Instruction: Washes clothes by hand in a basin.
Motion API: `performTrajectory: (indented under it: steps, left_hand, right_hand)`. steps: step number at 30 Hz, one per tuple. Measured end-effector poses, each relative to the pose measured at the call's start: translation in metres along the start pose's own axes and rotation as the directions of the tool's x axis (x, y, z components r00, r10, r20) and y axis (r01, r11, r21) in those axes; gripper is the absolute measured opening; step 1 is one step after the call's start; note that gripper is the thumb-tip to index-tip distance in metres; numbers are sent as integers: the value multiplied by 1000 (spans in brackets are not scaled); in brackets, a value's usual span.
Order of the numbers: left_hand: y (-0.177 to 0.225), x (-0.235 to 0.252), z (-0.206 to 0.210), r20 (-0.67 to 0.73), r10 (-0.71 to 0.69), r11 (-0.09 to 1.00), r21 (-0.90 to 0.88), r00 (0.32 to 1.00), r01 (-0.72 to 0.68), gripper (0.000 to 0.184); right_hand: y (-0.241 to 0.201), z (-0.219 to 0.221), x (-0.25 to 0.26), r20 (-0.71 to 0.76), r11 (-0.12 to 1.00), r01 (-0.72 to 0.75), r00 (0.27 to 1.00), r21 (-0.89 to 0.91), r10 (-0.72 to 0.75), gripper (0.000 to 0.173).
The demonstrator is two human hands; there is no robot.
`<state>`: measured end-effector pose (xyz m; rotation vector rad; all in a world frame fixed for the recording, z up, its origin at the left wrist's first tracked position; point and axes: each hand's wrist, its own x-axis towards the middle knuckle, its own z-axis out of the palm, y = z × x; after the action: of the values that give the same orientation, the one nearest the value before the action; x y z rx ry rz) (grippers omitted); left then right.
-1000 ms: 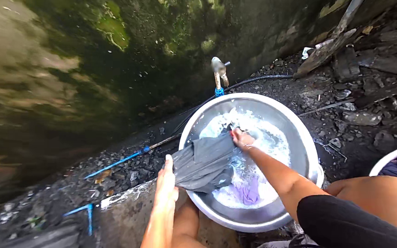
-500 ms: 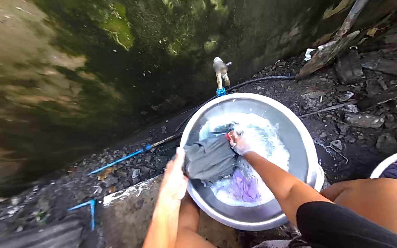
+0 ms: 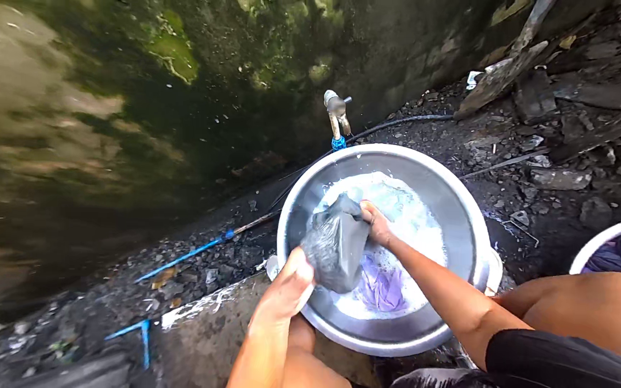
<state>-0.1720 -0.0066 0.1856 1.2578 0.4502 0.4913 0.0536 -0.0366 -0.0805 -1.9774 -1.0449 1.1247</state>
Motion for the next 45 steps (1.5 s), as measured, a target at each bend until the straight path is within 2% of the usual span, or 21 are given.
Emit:
performTrajectory:
  steps: [2, 3, 6, 8, 9, 10, 11, 13, 14, 17, 20, 24, 26, 28, 30, 32, 34, 36, 39, 42, 45]
  left_hand:
    - [16, -18, -3, 31, 141, 990, 27, 990, -141, 75]
    - [24, -25, -9, 15, 210, 975, 72, 978, -210, 79]
    - [34, -44, -53, -12, 302, 945, 133, 953, -298, 82]
    - [20, -54, -92, -117, 98, 991, 101, 988, -86, 67]
    - [8, -53, -103, -269, -79, 989, 97, 960, 109, 56]
    - [-7, -44, -109, -374, -270, 932, 128, 887, 338, 49]
    - [-26, -30, -112, -433, -429, 842, 126, 793, 525, 45]
    - [-72, -6, -118, -499, -589, 716, 42, 636, 697, 47]
    - [-91, 3, -120, -518, -613, 692, 11, 596, 722, 49]
    - [-118, 25, -116, -554, -596, 691, 15, 581, 723, 57]
    - [-109, 31, -101, -552, -591, 653, 102, 589, 750, 46]
    - [-62, 26, -107, -588, -453, 812, 38, 670, 582, 30]
    - [-66, 23, -118, -621, -403, 871, -34, 673, 490, 30]
    - [-87, 25, -122, -624, -415, 871, -63, 662, 486, 36]
    - [-117, 26, -119, -646, -457, 811, -20, 611, 585, 41]
    - [-136, 33, -106, -687, -435, 774, 45, 582, 632, 42]
    - [-133, 39, -87, -741, -352, 818, 53, 571, 573, 40]
    - [-122, 42, -71, -816, -280, 855, 28, 506, 518, 43]
    - [-99, 41, -63, -812, -334, 806, 17, 478, 592, 54]
    - [-74, 34, -57, -797, -309, 832, 38, 520, 553, 51]
    - [-58, 24, -56, -804, -299, 890, -41, 514, 454, 47]
  right_hand:
    - [-13, -33, -8, -47, 911, 37, 999, 411, -19, 24]
    - [-20, -57, -15, -45, 860, 39, 999, 508, -19, 20]
    - [-29, -126, -28, -79, 812, 175, 984, 557, -158, 15]
    - [-35, -152, -33, -198, 866, 285, 955, 411, -221, 14]
    - [-41, -158, -35, -256, 916, 290, 941, 276, -221, 11]
    - [-47, -158, -33, -309, 956, 269, 925, 116, -222, 7]
    - [-52, -152, -29, -353, 975, 218, 911, -33, -215, 18]
    - [-66, -129, -22, -416, 975, 70, 896, -209, -154, 42]
    - [-69, -114, -17, -426, 972, 17, 897, -233, -117, 47]
    - [-44, -59, 3, -282, 952, -115, 959, -283, 32, 52]
    - [17, -15, 1, -197, 892, -159, 977, -423, 81, 47]
    - [42, -39, -2, -143, 896, -193, 979, -401, 147, 55]
    - [50, -54, 12, -157, 927, -197, 976, -319, 153, 62]
    - [27, -60, 21, -290, 986, -157, 948, -59, 134, 50]
    - [-20, -41, 10, -361, 997, -51, 930, 63, 70, 37]
    - [-76, 1, -10, -239, 988, 150, 961, 34, -137, 40]
    - [-118, 55, -41, -107, 939, 308, 950, 151, -295, 44]
    - [-124, 88, -54, -22, 929, 344, 939, 136, -344, 52]
    - [-78, 72, -18, 149, 977, 108, 986, -185, -80, 58]
    - [-14, 22, 16, 15, 960, 54, 999, -274, -52, 55]
    - [22, -20, 23, -124, 935, -161, 984, -317, 128, 55]
